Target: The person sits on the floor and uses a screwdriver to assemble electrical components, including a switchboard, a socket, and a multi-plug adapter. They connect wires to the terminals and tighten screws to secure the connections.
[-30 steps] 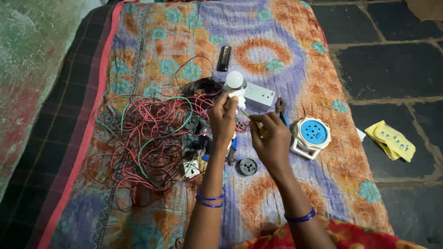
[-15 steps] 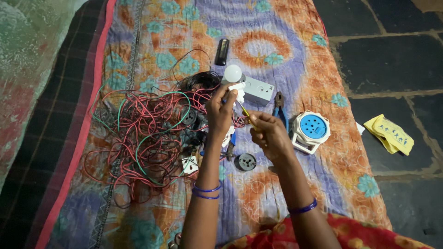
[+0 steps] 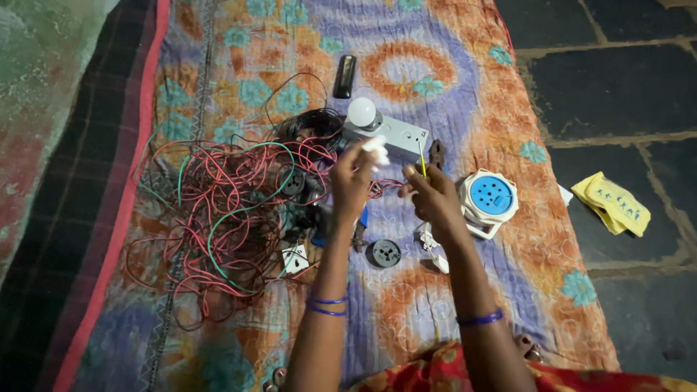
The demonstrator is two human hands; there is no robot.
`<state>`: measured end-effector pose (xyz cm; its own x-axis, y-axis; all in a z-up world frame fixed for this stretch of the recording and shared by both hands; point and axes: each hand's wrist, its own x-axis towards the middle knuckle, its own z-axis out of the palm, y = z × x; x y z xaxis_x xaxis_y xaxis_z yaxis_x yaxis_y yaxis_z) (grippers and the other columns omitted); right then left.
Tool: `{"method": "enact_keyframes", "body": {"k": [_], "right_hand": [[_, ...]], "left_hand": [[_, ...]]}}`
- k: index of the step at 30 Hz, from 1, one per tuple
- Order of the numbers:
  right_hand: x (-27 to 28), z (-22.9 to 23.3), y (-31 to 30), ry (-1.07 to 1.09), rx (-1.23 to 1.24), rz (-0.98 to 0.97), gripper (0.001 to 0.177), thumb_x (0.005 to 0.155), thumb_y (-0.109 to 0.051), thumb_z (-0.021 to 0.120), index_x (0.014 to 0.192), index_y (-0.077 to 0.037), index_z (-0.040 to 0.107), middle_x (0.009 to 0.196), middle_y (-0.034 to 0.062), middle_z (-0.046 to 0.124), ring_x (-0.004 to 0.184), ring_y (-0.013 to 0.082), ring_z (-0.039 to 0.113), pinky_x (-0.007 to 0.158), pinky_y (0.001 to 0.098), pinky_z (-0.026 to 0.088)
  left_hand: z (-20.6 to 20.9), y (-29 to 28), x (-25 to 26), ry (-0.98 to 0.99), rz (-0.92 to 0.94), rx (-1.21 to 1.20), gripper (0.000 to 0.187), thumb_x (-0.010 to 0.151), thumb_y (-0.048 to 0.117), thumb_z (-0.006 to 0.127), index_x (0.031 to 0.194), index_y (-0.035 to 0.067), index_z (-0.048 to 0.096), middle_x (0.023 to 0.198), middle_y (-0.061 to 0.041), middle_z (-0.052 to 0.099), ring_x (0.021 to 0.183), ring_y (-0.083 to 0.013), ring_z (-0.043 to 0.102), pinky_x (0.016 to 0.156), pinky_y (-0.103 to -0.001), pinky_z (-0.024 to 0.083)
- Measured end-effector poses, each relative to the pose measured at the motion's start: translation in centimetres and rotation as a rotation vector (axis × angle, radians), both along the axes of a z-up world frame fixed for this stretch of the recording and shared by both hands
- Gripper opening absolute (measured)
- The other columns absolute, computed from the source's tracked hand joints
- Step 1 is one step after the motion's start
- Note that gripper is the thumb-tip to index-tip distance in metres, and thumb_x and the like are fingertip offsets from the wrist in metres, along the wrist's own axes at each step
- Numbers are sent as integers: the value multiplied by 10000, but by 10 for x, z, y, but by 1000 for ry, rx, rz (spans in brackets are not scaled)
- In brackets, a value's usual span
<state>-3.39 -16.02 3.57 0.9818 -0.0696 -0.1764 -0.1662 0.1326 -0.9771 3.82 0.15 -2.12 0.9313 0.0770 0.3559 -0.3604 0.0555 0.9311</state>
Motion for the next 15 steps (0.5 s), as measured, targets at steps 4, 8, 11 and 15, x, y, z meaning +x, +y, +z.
{"method": "enact_keyframes", "body": {"k": [4, 8, 11, 15], "right_hand": [[11, -25, 0, 30, 140, -54, 286, 957, -396, 627, 1045, -126, 596, 766, -13, 619, 473, 36, 348, 410, 220, 229], [23, -48, -8, 54, 217, -106, 286, 971, -390, 655, 984, -120, 563, 741, -22, 545, 488, 37, 389, 409, 227, 245], [27, -53, -12, 59, 251, -144, 293, 992, -380, 677, 982, -111, 561, 699, -4, 473, 458, 69, 352, 384, 253, 243], [35, -52, -9, -54, 516, -145, 258, 1015, -273, 656, 1149, -57, 614, 892, -1, 631, 710, 73, 582, 590, 241, 459]], "left_hand": [[-6, -31, -19, -132, -59, 340, 415, 911, 64, 670, 1320, -5, 657, 1289, -153, 693, 963, -196, 694, 825, -306, 602], [3, -43, -34, -264, -49, 544, 426, 883, 35, 673, 1301, -36, 627, 1361, -200, 629, 1275, -348, 617, 1023, -399, 564], [19, -45, -36, -322, -50, 624, 420, 899, 55, 671, 1301, -54, 618, 1381, -219, 617, 1358, -399, 551, 1104, -441, 497], [56, -47, -41, -405, 1, 733, 494, 822, 57, 674, 1296, -74, 625, 1395, -233, 604, 1346, -424, 539, 1110, -469, 465]]}}
